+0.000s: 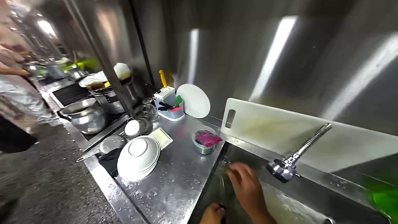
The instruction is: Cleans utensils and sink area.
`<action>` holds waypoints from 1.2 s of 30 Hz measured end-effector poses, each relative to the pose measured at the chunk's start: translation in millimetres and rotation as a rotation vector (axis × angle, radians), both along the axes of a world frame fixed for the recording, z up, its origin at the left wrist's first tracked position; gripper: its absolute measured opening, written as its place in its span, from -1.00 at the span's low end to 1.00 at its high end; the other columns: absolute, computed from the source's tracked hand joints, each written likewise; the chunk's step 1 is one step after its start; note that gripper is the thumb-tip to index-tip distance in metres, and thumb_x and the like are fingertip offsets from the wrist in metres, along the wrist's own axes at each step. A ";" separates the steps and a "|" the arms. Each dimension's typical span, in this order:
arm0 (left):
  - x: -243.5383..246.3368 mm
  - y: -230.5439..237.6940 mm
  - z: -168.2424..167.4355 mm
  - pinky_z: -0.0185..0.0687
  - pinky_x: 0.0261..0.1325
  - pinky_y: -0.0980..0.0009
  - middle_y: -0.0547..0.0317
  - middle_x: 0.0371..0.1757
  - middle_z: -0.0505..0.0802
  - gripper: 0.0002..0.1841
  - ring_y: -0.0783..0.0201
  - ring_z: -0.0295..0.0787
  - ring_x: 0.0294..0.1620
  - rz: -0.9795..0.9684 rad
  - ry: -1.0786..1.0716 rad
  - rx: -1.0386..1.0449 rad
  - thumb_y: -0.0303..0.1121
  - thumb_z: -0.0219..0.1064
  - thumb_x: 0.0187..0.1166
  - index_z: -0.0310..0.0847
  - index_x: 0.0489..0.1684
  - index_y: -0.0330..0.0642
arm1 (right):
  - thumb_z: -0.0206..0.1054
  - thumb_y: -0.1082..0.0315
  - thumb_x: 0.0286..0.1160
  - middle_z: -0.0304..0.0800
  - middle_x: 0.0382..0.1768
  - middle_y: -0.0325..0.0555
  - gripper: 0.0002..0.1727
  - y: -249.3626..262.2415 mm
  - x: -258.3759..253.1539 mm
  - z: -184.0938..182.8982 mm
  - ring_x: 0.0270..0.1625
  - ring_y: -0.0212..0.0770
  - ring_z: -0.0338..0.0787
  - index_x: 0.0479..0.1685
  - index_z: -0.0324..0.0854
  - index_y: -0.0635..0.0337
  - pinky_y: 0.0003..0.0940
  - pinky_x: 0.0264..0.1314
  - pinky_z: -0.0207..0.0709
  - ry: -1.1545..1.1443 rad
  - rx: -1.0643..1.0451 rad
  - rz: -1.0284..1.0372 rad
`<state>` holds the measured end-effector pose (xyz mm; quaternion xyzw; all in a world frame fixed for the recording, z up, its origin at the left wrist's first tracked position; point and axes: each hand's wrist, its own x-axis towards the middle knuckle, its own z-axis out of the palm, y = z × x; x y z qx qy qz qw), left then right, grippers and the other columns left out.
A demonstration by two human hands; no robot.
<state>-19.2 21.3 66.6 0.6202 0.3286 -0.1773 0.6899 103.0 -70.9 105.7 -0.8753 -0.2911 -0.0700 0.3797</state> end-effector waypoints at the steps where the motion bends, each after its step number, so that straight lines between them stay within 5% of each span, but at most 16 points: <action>1: -4.1 6.8 4.2 0.70 -0.02 0.13 -0.12 -0.07 0.80 -0.60 0.15 0.76 -0.22 -0.004 -0.013 -0.007 -0.29 -0.10 0.90 0.42 0.42 -0.44 | 0.39 0.24 0.55 0.74 0.28 0.35 -0.60 29.5 19.8 7.0 0.38 0.36 0.71 0.17 0.75 0.39 0.25 0.46 0.52 -0.080 -0.009 0.031; 4: -12.9 19.2 9.4 0.71 -0.15 0.29 0.03 -0.19 0.79 -0.64 0.28 0.73 -0.34 -0.004 -0.049 -0.046 -0.31 -0.11 0.90 0.40 0.40 -0.37 | 0.39 0.12 0.61 0.55 0.52 0.39 -0.38 105.4 79.3 3.1 0.69 0.45 0.36 0.53 0.54 0.38 0.41 0.80 -0.06 -0.141 -0.178 0.175; 6: -16.3 25.9 7.8 0.72 -0.22 0.33 0.09 -0.29 0.75 -0.66 0.31 0.71 -0.42 0.012 -0.093 -0.079 -0.32 -0.11 0.90 0.39 0.38 -0.36 | 0.24 0.11 0.75 0.60 0.50 0.34 -0.43 136.7 105.9 -2.6 0.69 0.37 0.40 0.56 0.51 0.35 0.38 0.85 -0.23 -0.007 -0.400 0.232; 10: -17.0 38.5 2.3 0.67 -0.37 0.40 0.17 -0.41 0.69 -0.67 0.36 0.64 -0.54 0.035 -0.164 -0.081 -0.33 -0.12 0.90 0.41 0.33 -0.35 | 0.30 0.24 0.68 0.80 0.18 0.20 -0.70 160.9 123.1 -3.0 0.42 0.25 0.63 0.11 0.78 0.29 0.33 0.64 0.15 0.083 -0.541 0.236; 14: -10.9 43.0 3.7 0.57 -0.48 0.52 0.24 -0.46 0.65 -0.71 0.45 0.56 -0.61 0.063 -0.198 -0.084 -0.35 -0.12 0.89 0.41 0.26 -0.35 | 0.32 0.38 0.64 0.81 0.02 0.28 -0.77 123.4 99.8 4.7 0.24 0.32 0.72 0.03 0.78 0.35 0.34 0.36 0.43 -0.017 0.014 0.133; 17: -1.2 42.6 2.4 0.53 -0.51 0.53 0.26 -0.44 0.65 -0.72 0.47 0.53 -0.61 0.038 -0.224 -0.056 -0.34 -0.09 0.88 0.42 0.26 -0.33 | 0.29 0.27 0.64 0.83 -0.02 0.11 -0.73 63.0 40.6 4.7 0.16 0.17 0.77 0.06 0.80 0.23 0.24 0.29 0.57 -0.041 0.117 0.134; 19: 5.3 37.5 2.6 0.60 -0.40 0.45 0.21 -0.41 0.71 -0.72 0.42 0.60 -0.54 -0.061 -0.271 0.126 -0.35 0.05 0.82 0.53 0.22 -0.36 | 0.32 0.13 0.58 0.90 -0.15 -0.03 -0.71 32.1 -3.3 -22.7 0.06 0.06 0.85 -0.10 0.88 0.10 0.23 0.31 0.56 -0.128 0.045 0.178; 22: 3.3 19.6 6.9 0.74 0.09 0.04 -0.18 -0.17 0.87 -0.69 0.02 0.86 -0.16 -0.272 -0.376 0.504 -0.40 0.19 0.72 0.69 0.17 -0.47 | 0.30 0.09 0.52 0.87 -0.31 -0.07 -0.67 4.1 -8.9 -55.4 0.00 0.10 0.87 -0.39 0.89 0.06 0.45 0.50 0.35 -0.324 -0.047 0.148; 24: -2.5 11.5 13.0 0.69 0.22 -0.08 -0.29 -0.07 0.88 -0.68 -0.14 0.87 -0.02 -0.397 -0.399 0.622 -0.40 0.19 0.72 0.69 0.22 -0.46 | 0.35 0.15 0.55 0.88 -0.27 0.04 -0.66 -20.3 19.6 -51.6 0.05 0.16 0.86 -0.44 0.86 0.19 0.41 0.48 0.41 -0.238 -0.150 0.035; 27: -8.9 9.1 14.9 0.68 0.16 -0.06 -0.28 -0.11 0.86 -0.68 -0.11 0.84 -0.08 -0.493 -0.354 0.603 -0.41 0.16 0.74 0.67 0.23 -0.45 | 0.27 0.22 0.63 0.82 -0.31 0.22 -0.59 -62.4 42.7 -52.8 -0.10 0.24 0.84 -0.47 0.77 0.38 0.24 0.09 0.64 -0.059 -0.002 -0.179; 30: 3.5 12.1 13.0 0.67 0.13 0.00 -0.23 -0.16 0.84 -0.66 -0.04 0.81 -0.14 -0.570 -0.274 0.572 -0.35 0.13 0.77 0.66 0.24 -0.43 | 0.20 0.28 0.63 0.78 -0.02 0.22 -0.64 -71.1 8.7 -40.3 0.11 0.21 0.79 -0.30 0.79 0.39 0.13 0.15 0.69 -0.132 0.157 -0.221; 32: 9.6 5.3 21.3 0.65 0.22 -0.05 -0.28 -0.11 0.86 -0.67 -0.11 0.84 -0.04 -0.607 -0.291 0.623 -0.36 0.18 0.73 0.70 0.16 -0.47 | 0.24 0.34 0.51 0.88 0.09 0.10 -0.74 -55.7 -29.3 -40.6 0.27 0.11 0.83 -0.30 0.84 0.27 0.10 0.42 0.62 -0.211 0.124 -0.067; 34: 7.5 -5.3 27.5 0.66 0.21 -0.09 -0.29 -0.17 0.86 -0.72 -0.15 0.85 -0.02 -0.591 -0.337 0.718 -0.41 0.21 0.63 0.74 -0.05 -0.49 | 0.19 0.29 0.46 0.94 -0.27 -0.10 -0.72 -40.5 -46.6 -53.4 -0.02 -0.07 0.95 -0.44 0.82 0.12 0.05 0.39 0.65 -0.324 0.060 0.036; 36: -2.2 -14.3 27.8 0.69 0.19 -0.09 -0.28 -0.15 0.88 -0.71 -0.15 0.87 -0.03 -0.564 -0.368 0.769 -0.40 0.20 0.67 0.75 0.04 -0.47 | 0.11 0.16 0.49 0.70 -0.70 -0.22 -0.59 -39.2 -34.4 -66.7 -0.50 -0.19 0.81 -0.74 0.62 0.04 -0.08 -0.06 0.72 -0.430 -0.003 0.022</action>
